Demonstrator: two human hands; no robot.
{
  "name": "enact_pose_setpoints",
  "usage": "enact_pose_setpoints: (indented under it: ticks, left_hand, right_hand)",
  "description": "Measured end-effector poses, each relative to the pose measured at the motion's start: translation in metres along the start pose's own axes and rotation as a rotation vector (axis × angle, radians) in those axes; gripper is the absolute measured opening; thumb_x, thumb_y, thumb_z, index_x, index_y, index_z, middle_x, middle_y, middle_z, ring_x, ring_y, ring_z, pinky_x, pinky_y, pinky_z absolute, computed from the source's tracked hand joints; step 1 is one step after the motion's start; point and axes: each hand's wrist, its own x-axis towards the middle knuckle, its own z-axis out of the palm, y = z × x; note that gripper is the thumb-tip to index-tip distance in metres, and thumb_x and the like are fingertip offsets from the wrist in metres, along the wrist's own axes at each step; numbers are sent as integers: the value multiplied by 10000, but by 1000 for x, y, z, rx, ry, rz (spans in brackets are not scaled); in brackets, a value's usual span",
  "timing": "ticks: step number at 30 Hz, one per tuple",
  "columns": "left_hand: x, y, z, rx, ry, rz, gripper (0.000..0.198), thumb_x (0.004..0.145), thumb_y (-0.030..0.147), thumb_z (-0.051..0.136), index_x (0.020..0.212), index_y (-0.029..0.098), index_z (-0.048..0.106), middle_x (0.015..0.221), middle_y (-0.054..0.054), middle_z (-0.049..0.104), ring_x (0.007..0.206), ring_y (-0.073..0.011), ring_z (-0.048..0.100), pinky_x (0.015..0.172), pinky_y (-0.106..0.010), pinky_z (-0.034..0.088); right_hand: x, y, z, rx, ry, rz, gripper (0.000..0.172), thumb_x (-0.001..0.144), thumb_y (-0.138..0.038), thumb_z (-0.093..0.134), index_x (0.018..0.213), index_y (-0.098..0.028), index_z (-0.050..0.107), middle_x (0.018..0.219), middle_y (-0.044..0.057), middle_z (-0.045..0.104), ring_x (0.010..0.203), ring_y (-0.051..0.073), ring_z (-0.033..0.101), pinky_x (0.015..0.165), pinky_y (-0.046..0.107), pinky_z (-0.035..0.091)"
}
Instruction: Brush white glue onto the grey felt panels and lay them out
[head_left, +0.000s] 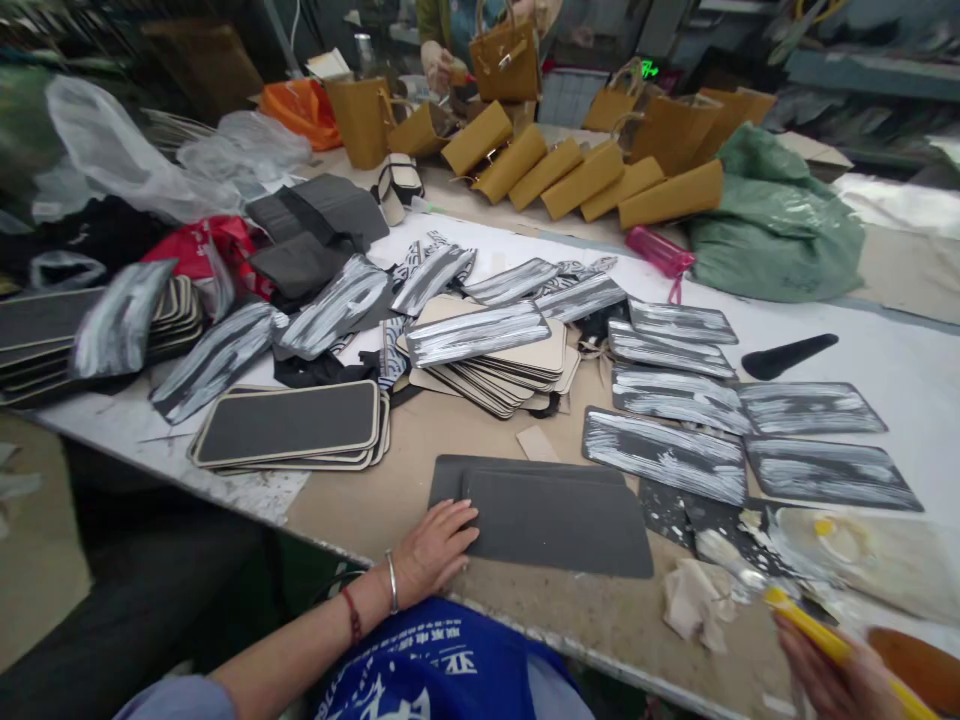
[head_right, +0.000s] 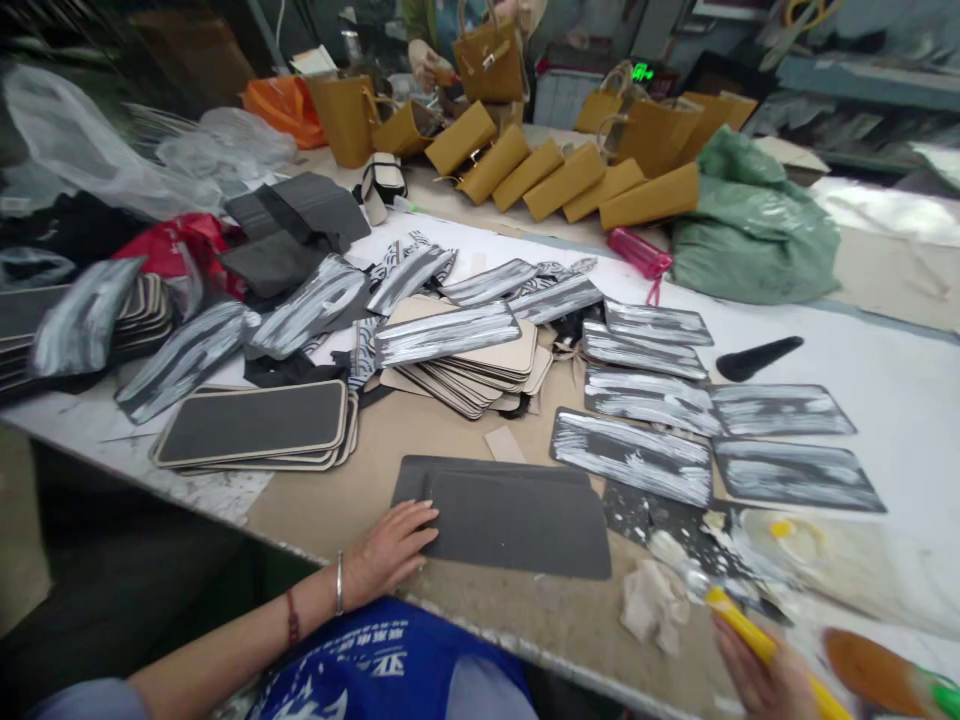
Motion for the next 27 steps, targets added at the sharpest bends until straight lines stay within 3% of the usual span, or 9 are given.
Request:
enact_pose_setpoints:
  ticks: [2, 6, 10, 20, 23, 27]
  left_hand:
    - [1, -3, -2, -20, -21, 3, 340, 777, 133, 518, 1113, 178, 529, 1248, -116, 520, 1221, -252, 414, 994, -471, 381]
    - [2, -9, -3, -67, -20, 27, 319, 770, 143, 541, 1086, 183, 551, 1217, -110, 541, 1192, -254, 440, 957, -438, 410]
    - [1, -16, 0, -107, 12, 59, 307, 772, 158, 546, 1078, 181, 558, 1198, -112, 552, 1171, -258, 456, 930, -430, 423]
    - [2, -21, 1, -131, 3, 77, 322, 758, 146, 554, 1078, 180, 560, 1191, -113, 560, 1143, -275, 479, 904, -445, 439]
    - [3, -21, 1, -133, 10, 79, 320, 750, 145, 569, 1067, 184, 566, 1186, -107, 565, 1132, -270, 490, 900, -443, 448]
    - [3, -22, 2, -115, 46, 90, 305, 750, 141, 575, 1051, 188, 578, 1167, -100, 579, 1113, -256, 508, 895, -431, 464]
  right_hand:
    - [-29, -12, 55, 216, 39, 136, 327, 640, -454, 718, 832, -213, 610, 872, 86, 647, 859, 261, 641, 738, 419, 551]
    - [-77, -31, 156, 329, -118, 303, 413, 565, -437, 766, 808, -135, 622, 797, 66, 680, 744, 237, 665, 720, 371, 571]
    - [-96, -29, 204, 338, -225, 355, 432, 600, -427, 751, 864, -111, 620, 789, 70, 691, 757, 228, 667, 692, 315, 574]
    - [-105, -19, 229, 280, -241, 363, 473, 571, -450, 760, 855, -99, 620, 727, 60, 694, 718, 217, 671, 644, 280, 577]
    - [-97, -18, 219, 270, -189, 345, 497, 554, -461, 765, 849, -90, 618, 714, 63, 693, 700, 211, 671, 630, 261, 576]
    - [-77, -15, 188, 263, -60, 311, 526, 531, -472, 770, 844, -80, 611, 682, 70, 688, 673, 208, 670, 622, 251, 575]
